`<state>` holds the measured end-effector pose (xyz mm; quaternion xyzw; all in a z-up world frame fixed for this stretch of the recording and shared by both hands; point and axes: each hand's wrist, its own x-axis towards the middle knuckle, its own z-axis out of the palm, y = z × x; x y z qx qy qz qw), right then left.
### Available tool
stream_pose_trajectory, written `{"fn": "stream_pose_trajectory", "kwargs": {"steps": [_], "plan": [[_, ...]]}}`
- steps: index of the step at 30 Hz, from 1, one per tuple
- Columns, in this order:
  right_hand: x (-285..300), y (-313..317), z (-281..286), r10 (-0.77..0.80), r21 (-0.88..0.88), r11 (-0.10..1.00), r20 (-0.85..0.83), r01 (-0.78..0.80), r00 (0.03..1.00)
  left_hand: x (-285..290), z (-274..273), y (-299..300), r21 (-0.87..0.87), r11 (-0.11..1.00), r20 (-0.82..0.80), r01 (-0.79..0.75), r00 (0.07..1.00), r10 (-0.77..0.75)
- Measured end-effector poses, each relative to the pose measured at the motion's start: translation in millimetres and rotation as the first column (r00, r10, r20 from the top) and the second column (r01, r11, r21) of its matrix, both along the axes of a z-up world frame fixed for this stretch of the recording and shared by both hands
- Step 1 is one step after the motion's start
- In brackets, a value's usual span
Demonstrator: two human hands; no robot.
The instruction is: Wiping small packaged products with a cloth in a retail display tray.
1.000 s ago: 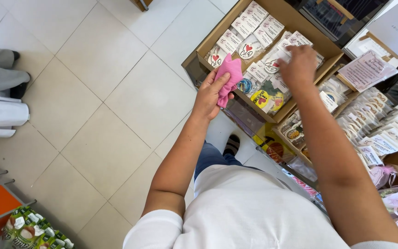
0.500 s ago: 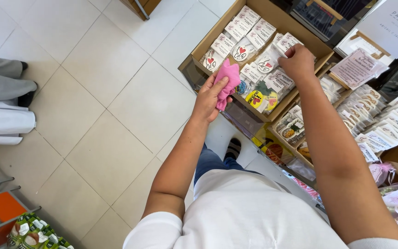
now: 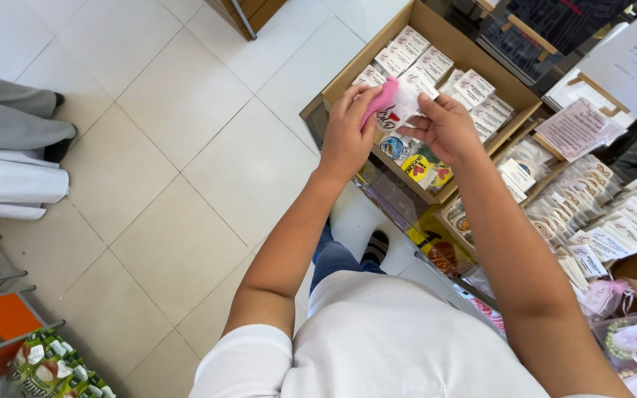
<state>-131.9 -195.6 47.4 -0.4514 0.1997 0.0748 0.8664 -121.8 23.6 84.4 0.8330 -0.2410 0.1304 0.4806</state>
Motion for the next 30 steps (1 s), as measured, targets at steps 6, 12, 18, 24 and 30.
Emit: {"fn": "stream_pose_trajectory", "kwargs": {"steps": [6,12,18,24,30], "plan": [[-0.1,28.4,1.3,0.016,0.112,0.994,0.038,-0.021,0.999,-0.6,-8.9,18.9,0.103,0.991,-0.055,0.081,0.996,-0.075],[11.1,55.6,33.0,0.002,0.112,0.994,-0.027,0.001,1.0,-4.1,23.9,27.4,0.111,0.992,0.144,0.059,0.987,-0.075],[29.6,50.0,13.3,-0.033,0.214,0.977,0.051,0.021,0.998,11.6,5.7,60.3,0.075,0.997,0.086,0.026,0.996,-0.032],[39.7,68.6,30.5,-0.021,0.191,0.981,-0.065,0.033,0.998,32.1,25.5,71.1,0.012,0.993,-0.061,0.12,0.991,-0.119],[45.6,77.8,32.7,0.004,0.146,0.989,-0.068,0.006,0.998,74.5,13.4,71.1,0.022,0.999,-0.022,-0.031,0.999,0.031]]}}
